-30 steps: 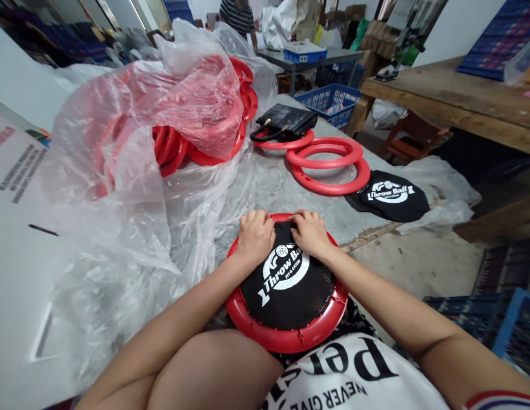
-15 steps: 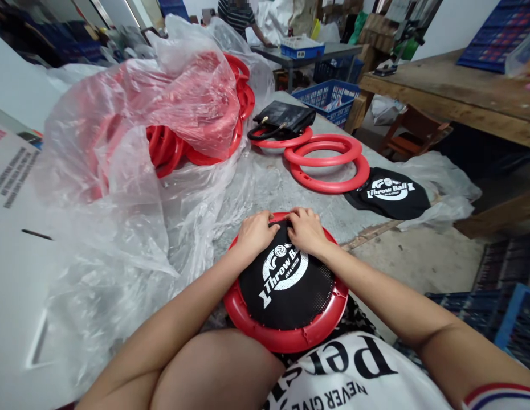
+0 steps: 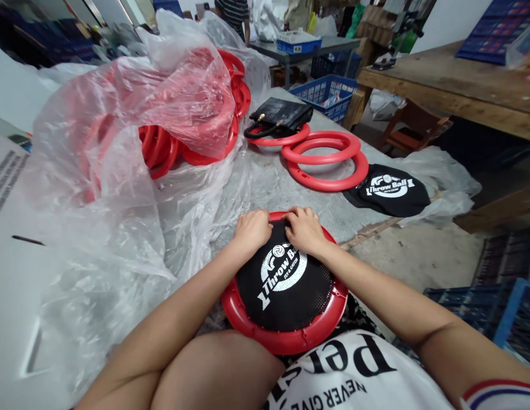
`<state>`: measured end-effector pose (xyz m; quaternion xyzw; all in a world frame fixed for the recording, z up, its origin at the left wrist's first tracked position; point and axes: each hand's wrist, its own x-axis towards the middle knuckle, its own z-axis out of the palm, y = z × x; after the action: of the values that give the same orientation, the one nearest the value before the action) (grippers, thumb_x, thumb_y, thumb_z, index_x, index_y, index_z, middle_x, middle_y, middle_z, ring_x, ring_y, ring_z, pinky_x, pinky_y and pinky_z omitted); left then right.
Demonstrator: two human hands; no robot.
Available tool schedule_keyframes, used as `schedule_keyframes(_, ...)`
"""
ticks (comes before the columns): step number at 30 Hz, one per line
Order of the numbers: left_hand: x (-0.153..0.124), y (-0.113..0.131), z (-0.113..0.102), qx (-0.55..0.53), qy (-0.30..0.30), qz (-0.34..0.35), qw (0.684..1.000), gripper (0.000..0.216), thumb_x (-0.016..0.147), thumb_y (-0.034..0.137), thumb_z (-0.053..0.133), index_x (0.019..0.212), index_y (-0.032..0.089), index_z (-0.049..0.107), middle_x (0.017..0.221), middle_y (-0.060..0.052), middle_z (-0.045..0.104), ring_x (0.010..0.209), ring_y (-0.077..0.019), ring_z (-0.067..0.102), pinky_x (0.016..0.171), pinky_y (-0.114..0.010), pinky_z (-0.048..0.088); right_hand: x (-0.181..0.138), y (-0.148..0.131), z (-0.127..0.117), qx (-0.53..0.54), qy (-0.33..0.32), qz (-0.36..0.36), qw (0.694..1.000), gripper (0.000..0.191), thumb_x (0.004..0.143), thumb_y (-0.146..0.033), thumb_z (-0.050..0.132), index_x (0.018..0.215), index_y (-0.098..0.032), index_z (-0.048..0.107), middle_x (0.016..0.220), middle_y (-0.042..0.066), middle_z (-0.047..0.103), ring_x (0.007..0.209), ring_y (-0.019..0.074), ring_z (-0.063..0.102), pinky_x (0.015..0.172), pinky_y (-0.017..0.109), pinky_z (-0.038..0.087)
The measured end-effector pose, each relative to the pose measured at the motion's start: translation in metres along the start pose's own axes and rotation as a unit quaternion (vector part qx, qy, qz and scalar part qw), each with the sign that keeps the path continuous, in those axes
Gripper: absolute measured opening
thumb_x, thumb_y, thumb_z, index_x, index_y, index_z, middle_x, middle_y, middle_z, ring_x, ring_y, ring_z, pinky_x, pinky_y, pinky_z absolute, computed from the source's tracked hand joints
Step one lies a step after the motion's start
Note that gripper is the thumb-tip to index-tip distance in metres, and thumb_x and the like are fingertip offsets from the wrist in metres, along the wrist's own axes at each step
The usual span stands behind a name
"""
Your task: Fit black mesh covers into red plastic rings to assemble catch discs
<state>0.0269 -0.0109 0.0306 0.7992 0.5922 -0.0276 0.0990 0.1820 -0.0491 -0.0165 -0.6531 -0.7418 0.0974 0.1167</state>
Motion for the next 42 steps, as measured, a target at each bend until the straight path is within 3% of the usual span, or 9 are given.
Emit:
schedule_keyframes(7, 0.012, -0.011, 0.014, -0.150, 0.028, -0.008, 0.988, 0.010, 0.084, 0.018, 0.058, 0.080, 0.020, 0.067, 0.080, -0.004, 0.069, 0.076, -0.0190, 0.061, 0.072, -0.030, 0.044, -0.001, 0.001, -0.001, 0.035, -0.001, 0.013, 0.999, 0.046, 0.093, -0.024, 0.052, 0.138, -0.021, 0.058, 0.143, 0.013, 0.055, 0.125, 0.0334, 0.047, 0.105, 0.050, 0.040)
schedule_keyframes(10, 0.012, -0.016, 0.025, -0.223, 0.055, -0.004, 0.973, 0.009, 0.081, 0.014, 0.059, 0.076, 0.019, 0.064, 0.080, -0.001, 0.064, 0.076, -0.0164, 0.059, 0.074, -0.028, 0.044, 0.005, 0.001, -0.008, 0.082, -0.021, 0.030, 0.996, 0.051, 0.090, -0.021, 0.054, 0.141, -0.022, 0.057, 0.147, 0.011, 0.054, 0.132, 0.0323, 0.045, 0.110, 0.050, 0.037)
schedule_keyframes(13, 0.011, -0.021, 0.035, -0.255, 0.100, -0.002, 0.962, 0.009, 0.079, 0.011, 0.061, 0.077, 0.019, 0.064, 0.086, -0.002, 0.061, 0.082, -0.0160, 0.059, 0.080, -0.028, 0.046, 0.020, 0.000, -0.016, 0.099, -0.040, 0.027, 0.994, 0.043, 0.089, -0.020, 0.055, 0.131, -0.021, 0.065, 0.149, 0.010, 0.053, 0.136, 0.0318, 0.043, 0.115, 0.049, 0.033)
schedule_keyframes(18, 0.012, -0.026, 0.039, -0.279, 0.117, -0.006, 0.953, 0.009, 0.078, 0.012, 0.064, 0.071, 0.019, 0.064, 0.093, -0.003, 0.060, 0.086, -0.0166, 0.059, 0.088, -0.031, 0.049, 0.048, -0.003, -0.010, 0.134, -0.058, -0.002, 0.989, 0.028, 0.087, -0.014, 0.057, 0.108, -0.018, 0.075, 0.131, 0.010, 0.066, 0.126, 0.0243, 0.054, 0.110, 0.035, 0.039)
schedule_keyframes(23, 0.012, -0.027, 0.037, -0.282, 0.110, -0.016, 0.953, 0.010, 0.079, 0.013, 0.063, 0.072, 0.019, 0.064, 0.094, -0.004, 0.063, 0.088, -0.0170, 0.060, 0.091, -0.031, 0.050, 0.048, -0.002, 0.001, 0.159, -0.051, 0.012, 0.986, 0.014, 0.087, -0.018, 0.060, 0.090, -0.019, 0.074, 0.107, 0.007, 0.072, 0.104, 0.0208, 0.062, 0.099, 0.032, 0.044)
schedule_keyframes(29, 0.010, -0.025, 0.035, -0.275, 0.100, -0.026, 0.956, 0.010, 0.082, 0.015, 0.060, 0.074, 0.019, 0.064, 0.098, -0.005, 0.065, 0.093, -0.0170, 0.062, 0.093, -0.030, 0.050, 0.043, -0.005, -0.002, 0.161, -0.043, 0.028, 0.986, 0.010, 0.087, -0.022, 0.060, 0.083, -0.020, 0.070, 0.105, 0.005, 0.071, 0.103, 0.0204, 0.061, 0.099, 0.032, 0.042)
schedule_keyframes(42, 0.010, -0.024, 0.036, -0.253, 0.117, -0.034, 0.960, 0.011, 0.084, 0.013, 0.057, 0.074, 0.019, 0.060, 0.097, -0.005, 0.063, 0.093, -0.0170, 0.061, 0.092, -0.029, 0.049, 0.041, -0.009, -0.003, 0.156, -0.033, 0.051, 0.986, 0.015, 0.092, -0.024, 0.057, 0.088, -0.020, 0.072, 0.108, 0.006, 0.070, 0.105, 0.0207, 0.060, 0.094, 0.032, 0.043)
